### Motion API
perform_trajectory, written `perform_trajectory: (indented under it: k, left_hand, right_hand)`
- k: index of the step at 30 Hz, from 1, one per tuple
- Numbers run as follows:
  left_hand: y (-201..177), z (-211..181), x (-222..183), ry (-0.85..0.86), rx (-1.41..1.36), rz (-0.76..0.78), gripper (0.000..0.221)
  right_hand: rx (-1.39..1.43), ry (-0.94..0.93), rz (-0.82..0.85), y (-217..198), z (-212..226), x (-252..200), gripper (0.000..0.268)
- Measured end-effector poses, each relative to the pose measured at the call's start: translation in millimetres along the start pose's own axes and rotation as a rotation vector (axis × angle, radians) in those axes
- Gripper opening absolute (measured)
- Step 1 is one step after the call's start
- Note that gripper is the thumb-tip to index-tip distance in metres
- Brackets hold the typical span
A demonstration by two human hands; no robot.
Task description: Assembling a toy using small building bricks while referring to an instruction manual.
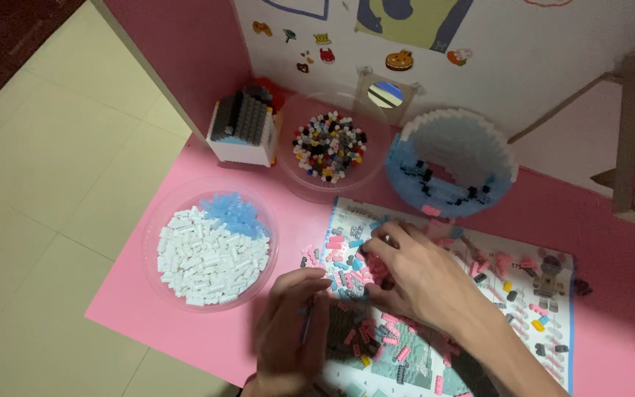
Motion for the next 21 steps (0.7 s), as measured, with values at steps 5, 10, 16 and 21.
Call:
perform_trajectory:
  k: [5, 10, 16, 21]
  left_hand:
    - [-17, 1, -2, -0.171, -0.095, -0.061, 0.018]
    - [-22, 64, -69, -0.561, -0.576, -0.095, 0.018]
    - [-12, 99, -111, -1.148, -0.929, -0.167, 0.025]
    - [8, 82, -76, -1.148, -1.114, -0.116, 0.027]
  right_hand:
    - [0.037, -0.054, 0.009, 2, 1, 3, 0.044]
    - [0.028, -0.063, 0.029, 2, 3, 1, 0.05]
    - [0.004, -0.145, 0.001, 3, 11, 4, 0.047]
    - [0.037, -0.194, -0.069, 0, 13, 5, 0.019]
Point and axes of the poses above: each hand's wrist, its own x-axis towards the middle knuckle, its own y-axis out of the palm, z = x × y, the point moved 6 cm from there along x, towards the middle knuckle, and after that the axes turned 7 degrees about -x, right-handed, at the moved point
